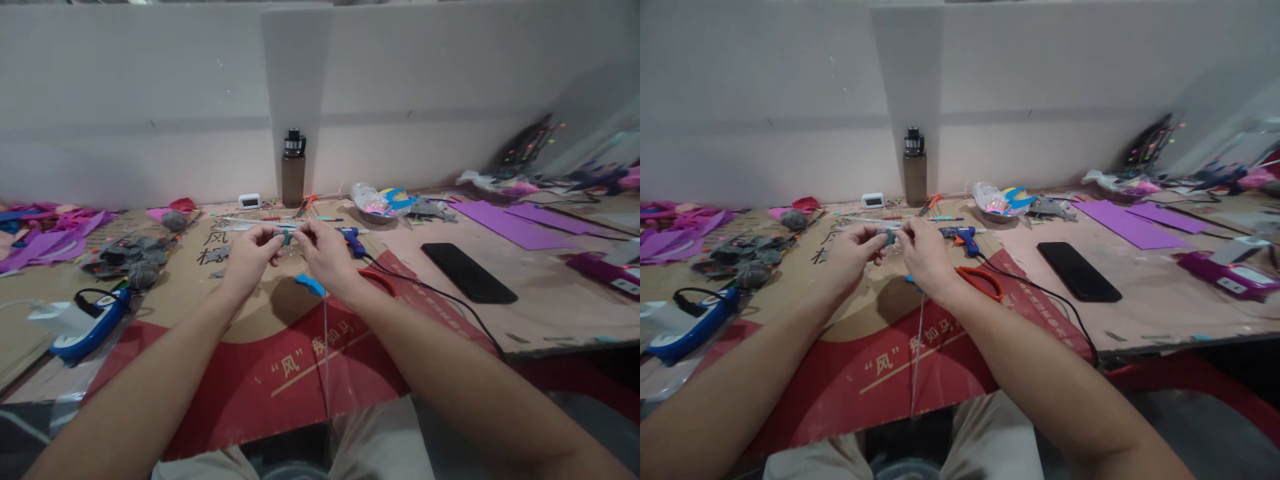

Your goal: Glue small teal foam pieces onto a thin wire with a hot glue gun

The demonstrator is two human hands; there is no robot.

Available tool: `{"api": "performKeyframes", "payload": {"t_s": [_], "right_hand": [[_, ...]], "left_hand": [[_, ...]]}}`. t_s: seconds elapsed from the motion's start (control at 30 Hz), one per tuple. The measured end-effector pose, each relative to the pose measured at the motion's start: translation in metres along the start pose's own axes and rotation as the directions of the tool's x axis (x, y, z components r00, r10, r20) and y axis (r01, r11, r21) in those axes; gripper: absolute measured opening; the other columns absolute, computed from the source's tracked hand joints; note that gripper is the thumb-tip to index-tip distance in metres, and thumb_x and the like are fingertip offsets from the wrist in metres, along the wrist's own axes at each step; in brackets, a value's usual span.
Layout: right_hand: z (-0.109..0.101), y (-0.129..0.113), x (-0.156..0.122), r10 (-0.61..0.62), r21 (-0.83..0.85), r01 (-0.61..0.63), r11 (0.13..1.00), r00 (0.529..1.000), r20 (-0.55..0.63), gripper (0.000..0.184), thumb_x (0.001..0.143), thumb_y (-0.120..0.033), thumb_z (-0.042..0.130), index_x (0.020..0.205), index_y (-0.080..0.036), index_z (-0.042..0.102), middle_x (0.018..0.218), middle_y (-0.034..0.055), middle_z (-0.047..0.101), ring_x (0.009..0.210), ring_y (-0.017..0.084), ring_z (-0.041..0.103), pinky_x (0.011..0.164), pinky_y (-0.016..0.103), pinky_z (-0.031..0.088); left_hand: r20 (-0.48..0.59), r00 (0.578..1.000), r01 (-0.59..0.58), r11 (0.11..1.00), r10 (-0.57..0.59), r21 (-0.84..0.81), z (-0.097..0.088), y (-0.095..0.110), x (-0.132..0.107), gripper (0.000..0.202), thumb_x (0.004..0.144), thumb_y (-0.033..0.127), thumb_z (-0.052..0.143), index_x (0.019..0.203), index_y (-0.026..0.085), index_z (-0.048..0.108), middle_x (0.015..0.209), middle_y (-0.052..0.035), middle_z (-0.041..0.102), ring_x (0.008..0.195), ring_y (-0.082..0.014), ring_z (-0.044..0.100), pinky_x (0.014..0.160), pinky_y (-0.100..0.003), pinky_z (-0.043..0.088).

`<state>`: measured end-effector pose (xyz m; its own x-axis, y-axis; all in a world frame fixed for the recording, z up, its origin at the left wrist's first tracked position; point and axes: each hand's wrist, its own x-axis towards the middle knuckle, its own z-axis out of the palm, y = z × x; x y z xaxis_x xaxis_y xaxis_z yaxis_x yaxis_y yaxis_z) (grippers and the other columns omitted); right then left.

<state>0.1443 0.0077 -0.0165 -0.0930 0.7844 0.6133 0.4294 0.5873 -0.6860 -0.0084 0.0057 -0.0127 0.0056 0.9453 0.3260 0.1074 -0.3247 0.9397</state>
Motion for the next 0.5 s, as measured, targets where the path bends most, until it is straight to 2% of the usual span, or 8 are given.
{"api": "performKeyframes", "payload": {"t_s": [0.13,0.33,0.5], "right_hand": [[-0.0012,0.0000,0.0001,0.023,-0.031,-0.023,0.999,1.000,0.006,0.021,0.090,-0.030,0.046,0.071,-0.020,0.047,0.071,-0.0004,0.052,0.069,0.014,0.046,0.067,0.027,0.034],[-0.0033,-0.0018,-0.0010,0.036,-0.119,-0.033,0.992,0.999,0.024,0.027,0.093,-0.035,0.040,0.073,-0.020,0.051,0.066,0.0000,0.051,0.064,0.014,0.045,0.062,0.028,0.031],[-0.0040,-0.0039,-0.0012,0.021,-0.202,-0.018,0.979,1.000,0.016,0.028,0.092,-0.035,0.042,0.069,-0.020,0.048,0.066,0.0010,0.053,0.062,0.014,0.045,0.060,0.028,0.029]], "left_hand": [[0.019,0.999,0.033,0.998,-0.031,-0.057,0.0012,-0.0006,0.0004,0.024,0.069,0.032,0.072,0.084,0.014,0.065,0.071,-0.0013,0.061,0.056,-0.0095,0.054,0.046,-0.021,0.042],[0.030,0.998,0.057,0.995,-0.055,-0.083,0.0038,0.0009,-0.0011,0.026,0.068,0.032,0.073,0.085,0.013,0.065,0.072,-0.0020,0.062,0.057,-0.0101,0.057,0.047,-0.021,0.043],[0.045,0.997,0.067,0.993,-0.063,-0.095,0.0051,0.0034,-0.0032,0.029,0.068,0.034,0.074,0.085,0.013,0.065,0.074,-0.0037,0.064,0.060,-0.0114,0.059,0.050,-0.022,0.046]]}}
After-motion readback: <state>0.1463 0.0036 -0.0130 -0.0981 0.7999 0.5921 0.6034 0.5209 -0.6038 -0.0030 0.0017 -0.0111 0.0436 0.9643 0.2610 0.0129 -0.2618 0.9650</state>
